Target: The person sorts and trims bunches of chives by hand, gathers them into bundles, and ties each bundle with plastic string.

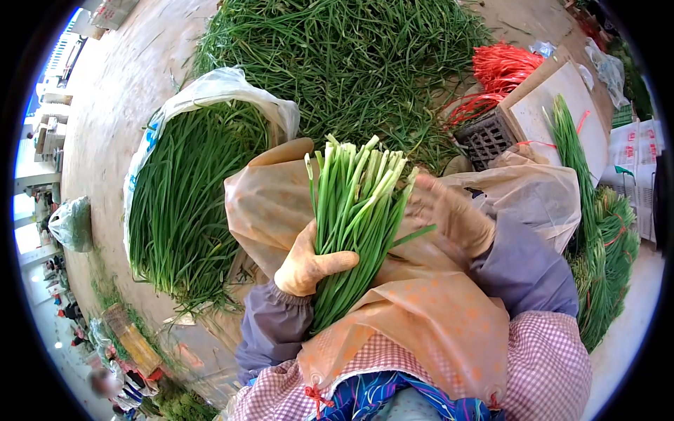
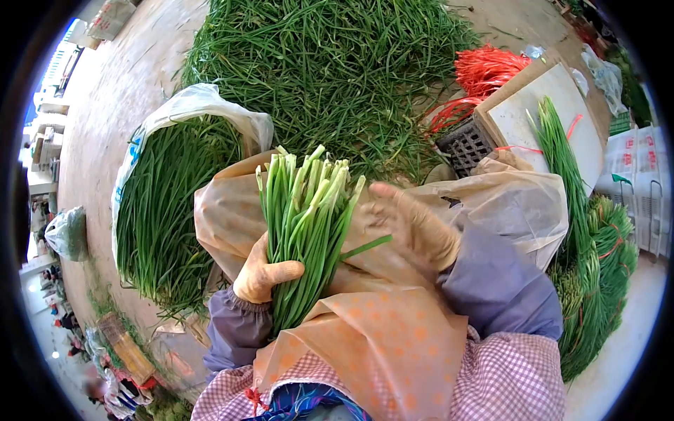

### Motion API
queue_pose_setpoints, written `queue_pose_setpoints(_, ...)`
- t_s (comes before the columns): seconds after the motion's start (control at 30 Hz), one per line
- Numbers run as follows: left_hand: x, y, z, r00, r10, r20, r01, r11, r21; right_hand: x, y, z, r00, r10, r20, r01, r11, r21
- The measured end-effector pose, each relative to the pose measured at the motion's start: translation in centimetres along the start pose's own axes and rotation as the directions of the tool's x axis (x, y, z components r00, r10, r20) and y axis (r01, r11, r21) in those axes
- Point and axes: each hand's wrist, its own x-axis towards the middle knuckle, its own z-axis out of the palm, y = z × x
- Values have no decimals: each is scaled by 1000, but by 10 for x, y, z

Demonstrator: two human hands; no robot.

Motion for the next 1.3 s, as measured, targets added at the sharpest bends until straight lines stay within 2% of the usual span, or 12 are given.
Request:
queue_pose_setpoints(0.07, 1, 0, 2, 999, 31, -9, -30, 999, 44, -13, 6, 28, 984, 156, -87, -154, 988, 34)
queue_pose_setpoints(0.17, 1, 2, 10, 998, 62, -3, -61, 989, 138, -8, 19, 12, 998, 4, 65, 23, 914, -406)
queue_pose_setpoints(0.3, 3, -15, 7, 990, 144, 11, -142, 955, 261, 9, -3, 8, 983, -182, -33, 157, 913, -378)
queue_pose_setpoints(0.43, 1, -20, 9, 987, 158, -4, -150, 946, 287, 28, -70, -29, 816, -520, -252, 544, 838, 30)
queue_pose_setpoints(0.53, 4, -28, 6, 982, 187, -33, -164, 922, 352, 25, -106, 5, 595, -802, 63, 583, 376, -721)
queue_pose_setpoints(0.67, 8, -31, 4, 985, 168, -50, -125, 874, 470, 26, -104, 83, 661, -292, 691, 701, -88, -708)
queue_pose_setpoints(0.87, 11, -31, -4, 993, 114, -5, -104, 923, 371, 76, -94, 114, 729, 284, 623, 674, -135, -726)
queue_pose_setpoints(1.0, 15, -27, -4, 995, 78, 56, -89, 969, 232, 88, -92, 105, 633, 88, 769, 762, -249, -598)
queue_pose_setpoints(1.1, 17, -23, -3, 995, 50, 86, -63, 986, 154, 94, -132, 90, 572, -335, 749, 482, -600, -638)
queue_pose_setpoints(1.2, 12, -17, -4, 996, 22, 85, -31, 995, 100, 100, -193, 36, 532, -814, 234, 227, -130, -965)
queue_pose_setpoints(1.23, 12, -16, -3, 996, 30, 87, -35, 997, 62, 84, -198, 40, 471, -850, 234, -50, -290, -956)
queue_pose_setpoints(1.3, 13, -15, -2, 992, 50, 117, -47, 998, -32, 63, -169, 44, 411, -833, 371, 211, -309, -927)
